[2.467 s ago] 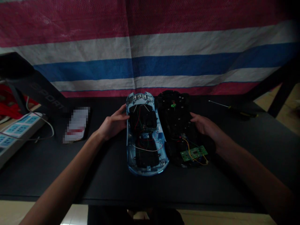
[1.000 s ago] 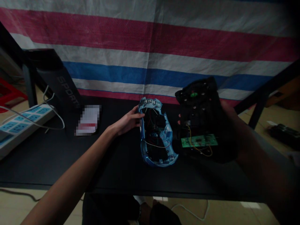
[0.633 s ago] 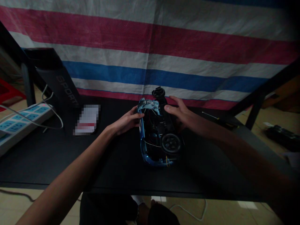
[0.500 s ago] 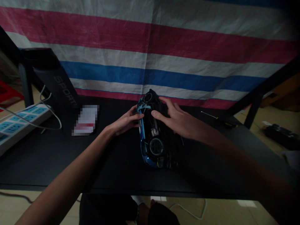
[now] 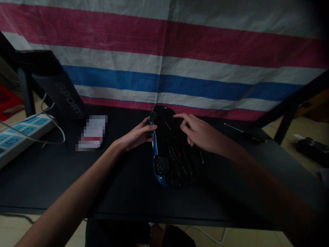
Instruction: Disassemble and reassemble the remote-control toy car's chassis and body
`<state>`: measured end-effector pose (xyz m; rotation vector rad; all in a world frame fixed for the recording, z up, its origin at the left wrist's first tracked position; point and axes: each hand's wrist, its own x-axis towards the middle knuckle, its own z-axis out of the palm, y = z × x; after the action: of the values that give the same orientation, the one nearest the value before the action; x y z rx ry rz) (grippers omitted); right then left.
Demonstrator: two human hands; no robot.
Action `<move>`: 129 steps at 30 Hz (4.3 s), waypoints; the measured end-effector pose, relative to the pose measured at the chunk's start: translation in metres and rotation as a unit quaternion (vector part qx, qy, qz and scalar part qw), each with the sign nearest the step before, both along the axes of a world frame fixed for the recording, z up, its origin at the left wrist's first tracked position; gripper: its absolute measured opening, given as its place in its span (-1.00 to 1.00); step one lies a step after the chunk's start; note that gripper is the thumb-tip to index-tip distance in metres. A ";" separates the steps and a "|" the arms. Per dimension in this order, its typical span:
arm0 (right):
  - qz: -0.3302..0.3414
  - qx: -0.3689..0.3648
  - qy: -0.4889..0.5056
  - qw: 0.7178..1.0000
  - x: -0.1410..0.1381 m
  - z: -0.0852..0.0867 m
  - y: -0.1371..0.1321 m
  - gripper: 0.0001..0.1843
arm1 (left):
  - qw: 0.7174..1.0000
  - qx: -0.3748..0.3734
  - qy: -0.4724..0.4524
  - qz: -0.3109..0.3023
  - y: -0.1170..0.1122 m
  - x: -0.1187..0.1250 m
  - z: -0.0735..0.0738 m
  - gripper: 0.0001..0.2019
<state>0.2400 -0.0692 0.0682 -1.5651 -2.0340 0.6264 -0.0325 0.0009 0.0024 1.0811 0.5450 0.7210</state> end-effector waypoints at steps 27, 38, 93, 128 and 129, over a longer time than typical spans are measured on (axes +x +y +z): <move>-0.007 0.024 0.214 0.976 0.032 -0.049 -0.014 -0.79 | 0.995 0.002 0.079 0.060 -0.003 -0.001 0.008 -0.36; 0.099 0.049 -0.031 0.993 0.052 -0.053 -0.012 -0.83 | 0.996 -0.005 0.071 0.050 -0.005 -0.002 0.013 -0.36; -0.072 0.072 0.176 0.979 0.040 -0.045 -0.014 -0.77 | 0.998 0.016 0.057 0.031 -0.006 -0.002 0.011 -0.36; -0.090 0.296 0.226 0.924 0.035 -0.019 -0.038 -0.75 | 0.998 0.009 0.055 0.033 -0.007 -0.001 0.010 -0.34; -0.088 0.300 0.221 0.924 0.036 -0.020 -0.038 -0.74 | 0.998 0.009 0.057 0.032 -0.007 -0.001 0.010 -0.34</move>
<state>0.2755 -0.1076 0.0481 -1.0975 -1.5219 0.2182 -0.0333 -0.0056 0.0126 1.1307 0.6741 0.7250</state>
